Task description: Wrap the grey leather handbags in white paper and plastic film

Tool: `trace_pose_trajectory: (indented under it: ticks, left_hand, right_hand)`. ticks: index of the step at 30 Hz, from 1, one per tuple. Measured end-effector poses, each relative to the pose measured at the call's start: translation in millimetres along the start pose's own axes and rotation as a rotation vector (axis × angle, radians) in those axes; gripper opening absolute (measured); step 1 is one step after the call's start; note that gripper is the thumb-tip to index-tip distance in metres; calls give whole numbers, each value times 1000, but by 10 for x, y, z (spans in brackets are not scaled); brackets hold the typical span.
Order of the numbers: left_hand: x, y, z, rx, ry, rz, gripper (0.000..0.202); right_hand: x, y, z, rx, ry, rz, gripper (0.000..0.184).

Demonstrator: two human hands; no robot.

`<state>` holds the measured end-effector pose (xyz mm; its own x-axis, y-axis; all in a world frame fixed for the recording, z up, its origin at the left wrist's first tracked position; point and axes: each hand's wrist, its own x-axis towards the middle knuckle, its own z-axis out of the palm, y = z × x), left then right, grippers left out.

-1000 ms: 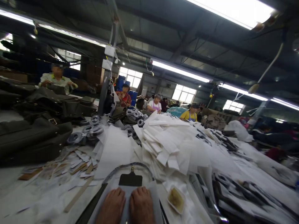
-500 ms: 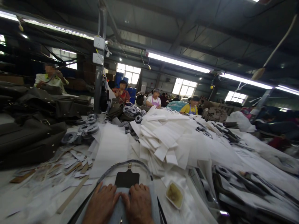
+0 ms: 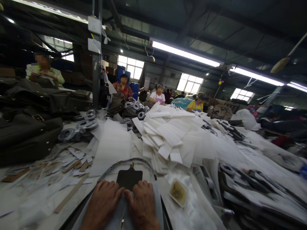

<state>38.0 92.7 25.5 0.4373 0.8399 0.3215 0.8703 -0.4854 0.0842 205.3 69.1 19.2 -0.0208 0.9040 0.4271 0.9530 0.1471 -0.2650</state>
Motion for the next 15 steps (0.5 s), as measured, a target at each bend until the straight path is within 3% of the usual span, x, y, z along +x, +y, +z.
trace_pose_trajectory:
  ticks: [7,12,15]
  left_hand:
    - [5,136,-135,-108,38,-100,34]
    - [17,149,-89,-87,29,-150,34]
    - [4,164,-53,-69,38,-179,28]
  right_hand:
    - [-30,76,-120,-91,-55,-112,38]
    - [39,98,-97,-213,-251,-94,45]
    - [35,131,-55,-217,-225,-40,46]
